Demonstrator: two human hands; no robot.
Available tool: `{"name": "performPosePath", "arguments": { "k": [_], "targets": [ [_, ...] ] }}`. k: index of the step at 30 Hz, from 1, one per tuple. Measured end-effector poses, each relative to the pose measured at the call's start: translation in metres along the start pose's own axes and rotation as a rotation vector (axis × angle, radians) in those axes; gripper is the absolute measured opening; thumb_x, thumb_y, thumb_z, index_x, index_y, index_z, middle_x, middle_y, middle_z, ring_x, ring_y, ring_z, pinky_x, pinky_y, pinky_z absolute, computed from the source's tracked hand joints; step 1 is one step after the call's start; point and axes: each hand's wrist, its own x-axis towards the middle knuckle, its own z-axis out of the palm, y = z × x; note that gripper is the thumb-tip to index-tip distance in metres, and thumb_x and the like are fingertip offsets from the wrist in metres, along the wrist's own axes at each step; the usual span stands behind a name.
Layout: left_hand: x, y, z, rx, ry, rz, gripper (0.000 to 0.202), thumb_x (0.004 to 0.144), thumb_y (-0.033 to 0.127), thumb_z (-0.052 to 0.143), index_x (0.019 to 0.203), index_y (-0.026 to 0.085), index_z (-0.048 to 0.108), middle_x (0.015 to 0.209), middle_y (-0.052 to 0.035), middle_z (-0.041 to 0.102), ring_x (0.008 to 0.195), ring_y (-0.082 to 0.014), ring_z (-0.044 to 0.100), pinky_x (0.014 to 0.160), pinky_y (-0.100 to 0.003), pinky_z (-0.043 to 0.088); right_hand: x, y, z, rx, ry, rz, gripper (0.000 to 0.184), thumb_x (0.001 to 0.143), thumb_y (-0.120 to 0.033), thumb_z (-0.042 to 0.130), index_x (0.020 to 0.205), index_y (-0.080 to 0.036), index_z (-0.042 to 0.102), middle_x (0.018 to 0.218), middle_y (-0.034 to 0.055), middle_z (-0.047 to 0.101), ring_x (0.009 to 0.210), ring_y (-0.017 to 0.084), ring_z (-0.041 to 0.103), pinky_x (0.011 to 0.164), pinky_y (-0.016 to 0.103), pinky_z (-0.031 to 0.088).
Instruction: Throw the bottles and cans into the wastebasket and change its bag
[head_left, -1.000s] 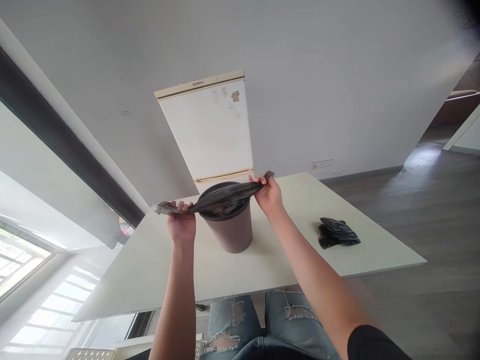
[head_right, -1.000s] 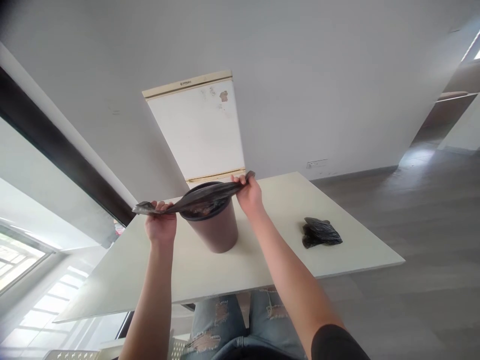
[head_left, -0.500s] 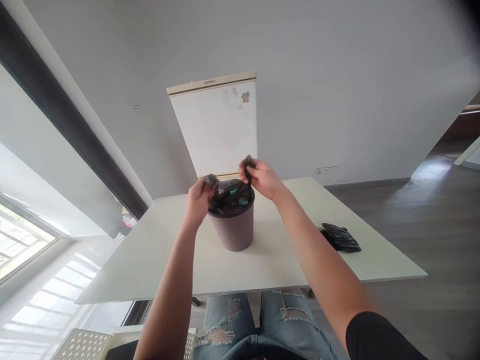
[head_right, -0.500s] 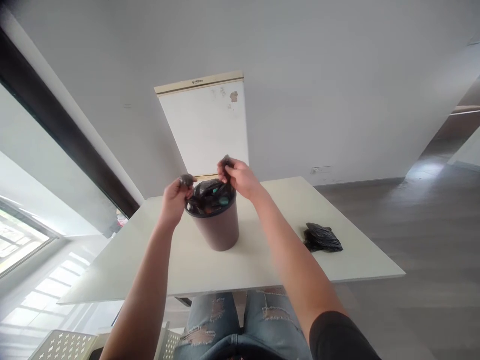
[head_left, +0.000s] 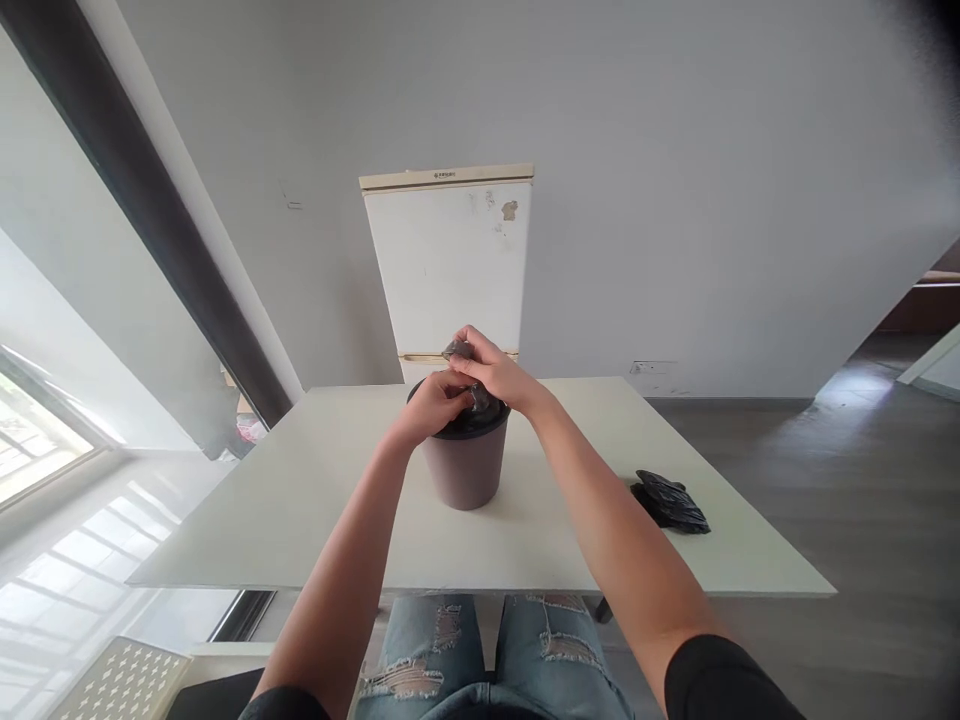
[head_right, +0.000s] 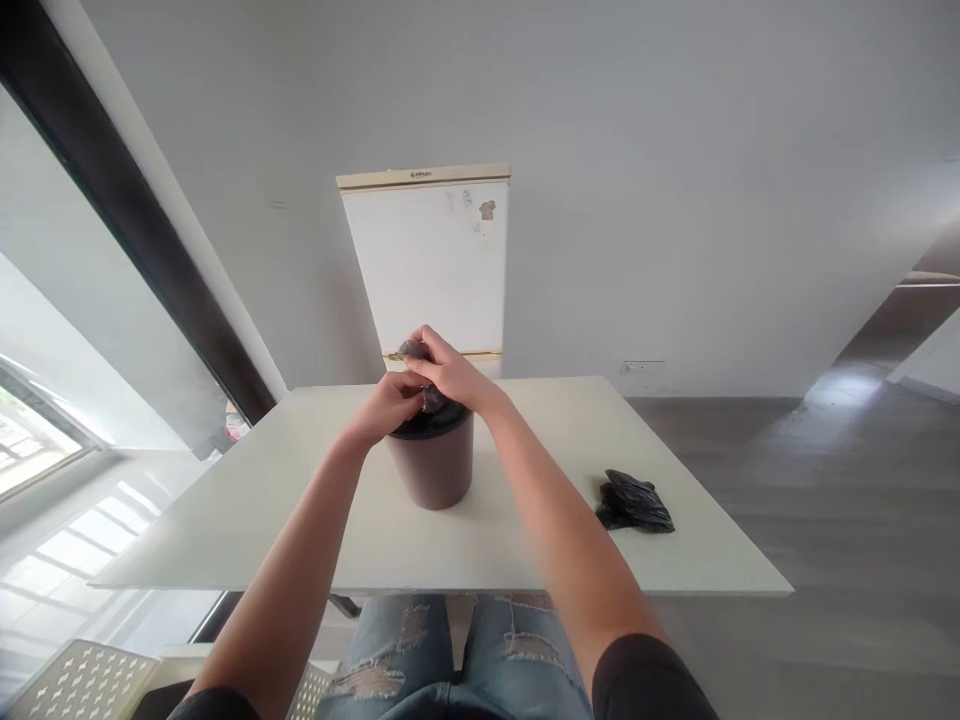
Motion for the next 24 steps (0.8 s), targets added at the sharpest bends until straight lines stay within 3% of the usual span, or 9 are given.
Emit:
{"name": "performPosePath", "arguments": {
  "k": [3,6,8,10,13,15,18,20,24],
  "targets": [
    [0.001,0.0,-0.003,-0.052,-0.053,-0.045,0.017,0.076,0.013,0.057,0.083,0.018,0.072,0.057,0.0052,0.045,0.052,-0.0083,0.036,0.05,-0.024,0.029,0.001,-0.012,0.005,0.004,-0.083,-0.061,0.018,0.101,-0.041,0.057,0.1,-0.027,0.045,0.08,-0.0036,0.056,0.074,0.015,0.048,0.071,0.03,0.042],
    [0.0,0.003,-0.001,0.003,-0.067,-0.005,0.012,0.074,0.012,0.059,0.077,0.018,0.068,0.062,0.0028,0.052,0.057,-0.01,0.043,0.053,-0.024,0.034,0.003,-0.022,0.012,-0.086,-0.164,-0.071,0.011,0.102,-0.038,0.051,0.1,-0.028,0.046,0.087,-0.0007,0.064,0.086,0.019,0.058,0.082,0.036,0.048],
    [-0.001,0.005,0.001,0.024,-0.064,0.006,0.007,0.074,0.013,0.061,0.07,0.019,0.063,0.061,0.0017,0.053,0.059,-0.0111,0.046,0.054,-0.025,0.036,0.004,-0.027,0.015,-0.186,-0.204,-0.086,0.01,0.1,-0.037,0.052,0.105,-0.028,0.052,0.103,0.0023,0.07,0.104,0.022,0.061,0.096,0.042,0.047],
    [-0.002,0.006,0.001,-0.017,-0.045,-0.003,0.009,0.078,0.016,0.063,0.07,0.019,0.061,0.056,0.0028,0.049,0.055,-0.0104,0.045,0.053,-0.025,0.036,0.004,-0.026,0.014,-0.18,-0.138,-0.126,0.022,0.097,-0.039,0.06,0.116,-0.03,0.056,0.126,0.0047,0.069,0.126,0.024,0.057,0.109,0.046,0.042],
    [-0.003,0.009,-0.003,-0.14,0.032,0.019,0.012,0.09,0.029,0.062,0.085,0.019,0.068,0.05,0.0055,0.046,0.047,-0.0087,0.039,0.05,-0.024,0.033,0.004,-0.013,0.009,0.047,0.124,-0.118,0.035,0.096,-0.052,0.063,0.123,-0.032,0.056,0.144,0.0048,0.062,0.139,0.024,0.051,0.114,0.047,0.04],
    [-0.002,0.01,-0.006,-0.191,0.136,0.048,0.021,0.095,0.04,0.063,0.091,0.02,0.069,0.049,0.0059,0.047,0.044,-0.0085,0.039,0.05,-0.024,0.033,0.004,0.0,0.007,0.166,0.184,0.004,0.04,0.096,-0.067,0.058,0.113,-0.03,0.057,0.13,0.0056,0.068,0.125,0.025,0.061,0.105,0.045,0.048],
    [0.0,0.01,-0.008,-0.183,0.261,0.067,0.028,0.094,0.047,0.066,0.086,0.02,0.067,0.05,0.0045,0.052,0.043,-0.0093,0.044,0.049,-0.024,0.036,0.001,0.014,0.011,0.188,0.072,0.142,0.056,0.091,-0.082,0.053,0.098,-0.027,0.055,0.088,0.0031,0.072,0.091,0.024,0.068,0.087,0.041,0.052],
    [0.0,0.008,-0.007,-0.15,0.316,0.074,0.026,0.095,0.043,0.065,0.084,0.019,0.068,0.053,0.0029,0.058,0.042,-0.0099,0.046,0.048,-0.024,0.037,-0.002,0.015,0.014,0.16,0.013,0.136,0.057,0.092,-0.083,0.052,0.093,-0.026,0.053,0.072,0.0,0.066,0.076,0.023,0.065,0.079,0.039,0.051],
    [-0.003,0.006,-0.004,0.004,0.475,0.053,0.02,0.091,0.025,0.057,0.085,0.019,0.074,0.057,0.002,0.064,0.047,-0.0115,0.052,0.051,-0.024,0.041,-0.011,0.008,0.016,0.065,0.037,0.173,0.046,0.094,-0.071,0.06,0.091,-0.026,0.05,0.071,-0.0034,0.065,0.07,0.019,0.059,0.071,0.033,0.046]
  ]
}}
